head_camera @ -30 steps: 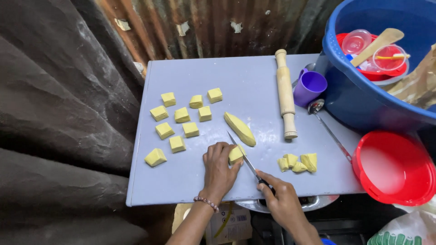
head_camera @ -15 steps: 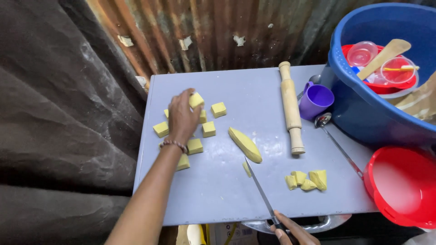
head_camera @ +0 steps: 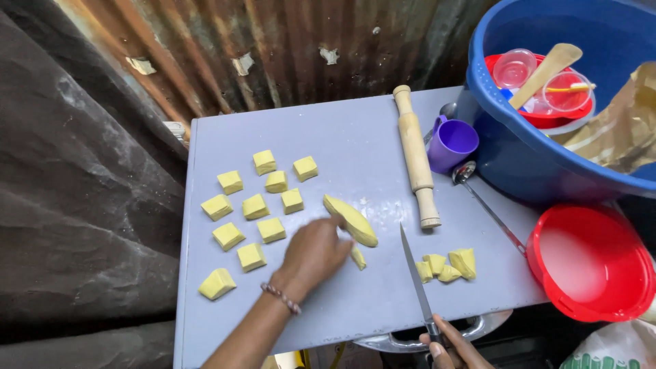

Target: Cutting dough into small squares and rolling them into balls on a table.

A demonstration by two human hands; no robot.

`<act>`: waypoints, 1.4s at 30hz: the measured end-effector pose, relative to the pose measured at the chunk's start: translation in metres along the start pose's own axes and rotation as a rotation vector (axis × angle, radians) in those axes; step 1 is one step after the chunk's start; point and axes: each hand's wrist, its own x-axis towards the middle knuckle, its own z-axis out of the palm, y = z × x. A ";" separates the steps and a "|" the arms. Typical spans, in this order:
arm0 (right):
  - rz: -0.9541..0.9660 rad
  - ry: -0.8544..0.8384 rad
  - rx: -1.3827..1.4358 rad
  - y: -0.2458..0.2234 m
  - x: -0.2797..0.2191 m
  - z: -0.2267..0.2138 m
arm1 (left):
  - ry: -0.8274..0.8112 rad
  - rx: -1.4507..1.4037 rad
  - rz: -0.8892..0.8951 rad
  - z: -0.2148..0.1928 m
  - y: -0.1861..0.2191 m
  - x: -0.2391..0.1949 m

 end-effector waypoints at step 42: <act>-0.568 -0.509 -0.202 0.012 -0.003 0.013 | 0.609 -0.212 0.149 0.121 -0.094 -0.091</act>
